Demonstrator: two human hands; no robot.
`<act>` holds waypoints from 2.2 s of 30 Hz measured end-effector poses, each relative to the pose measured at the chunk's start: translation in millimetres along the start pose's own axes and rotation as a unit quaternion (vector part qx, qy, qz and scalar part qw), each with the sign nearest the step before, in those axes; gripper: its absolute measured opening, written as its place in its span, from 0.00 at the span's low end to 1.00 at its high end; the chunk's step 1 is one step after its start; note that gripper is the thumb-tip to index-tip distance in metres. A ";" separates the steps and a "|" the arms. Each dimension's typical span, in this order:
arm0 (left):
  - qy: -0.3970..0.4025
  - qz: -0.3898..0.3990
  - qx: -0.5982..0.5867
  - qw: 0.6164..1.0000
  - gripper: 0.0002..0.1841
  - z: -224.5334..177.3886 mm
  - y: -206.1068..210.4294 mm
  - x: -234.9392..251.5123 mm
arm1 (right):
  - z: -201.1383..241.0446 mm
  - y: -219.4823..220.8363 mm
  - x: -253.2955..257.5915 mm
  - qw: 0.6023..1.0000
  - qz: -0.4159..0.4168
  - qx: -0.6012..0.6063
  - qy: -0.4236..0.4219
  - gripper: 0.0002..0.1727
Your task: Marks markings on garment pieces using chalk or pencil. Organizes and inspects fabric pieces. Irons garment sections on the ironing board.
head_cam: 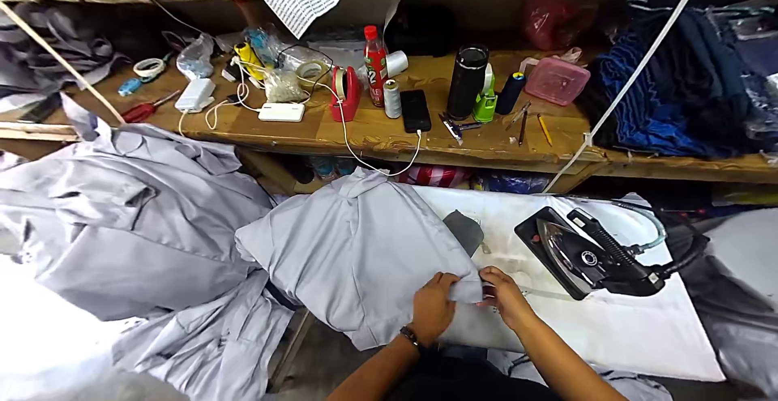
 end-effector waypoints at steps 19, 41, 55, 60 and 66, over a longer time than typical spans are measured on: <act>0.120 0.133 -0.287 0.941 0.18 -43.3 15.7 -87.8 | 60.2 77.7 143.7 0.880 0.149 -0.400 -0.208 0.25; -0.175 -0.120 0.116 0.970 0.63 144.0 -153.3 122.1 | -39.2 16.1 20.8 0.953 0.088 -0.284 -0.063 0.14; -0.402 -0.353 -0.242 0.809 0.26 315.6 -228.9 -38.9 | -62.5 34.4 -87.9 0.895 -0.015 -0.389 -0.219 0.18; -0.263 -0.482 -0.059 0.834 0.33 281.8 -268.0 -45.6 | -92.4 27.1 -112.8 0.854 -0.040 -0.479 -0.201 0.21; 0.016 -0.096 0.014 0.995 0.21 217.4 -233.9 133.4 | -114.0 23.5 -138.5 0.838 -0.050 -0.519 -0.161 0.20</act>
Point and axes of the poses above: each hand's wrist, its own x-axis towards the middle knuckle, its own y-axis out of the palm, z = x × y, the point moved 4 cm from there along x, towards the middle knuckle, and after that the axes turned 6 degrees about x, right-handed, at the moved point
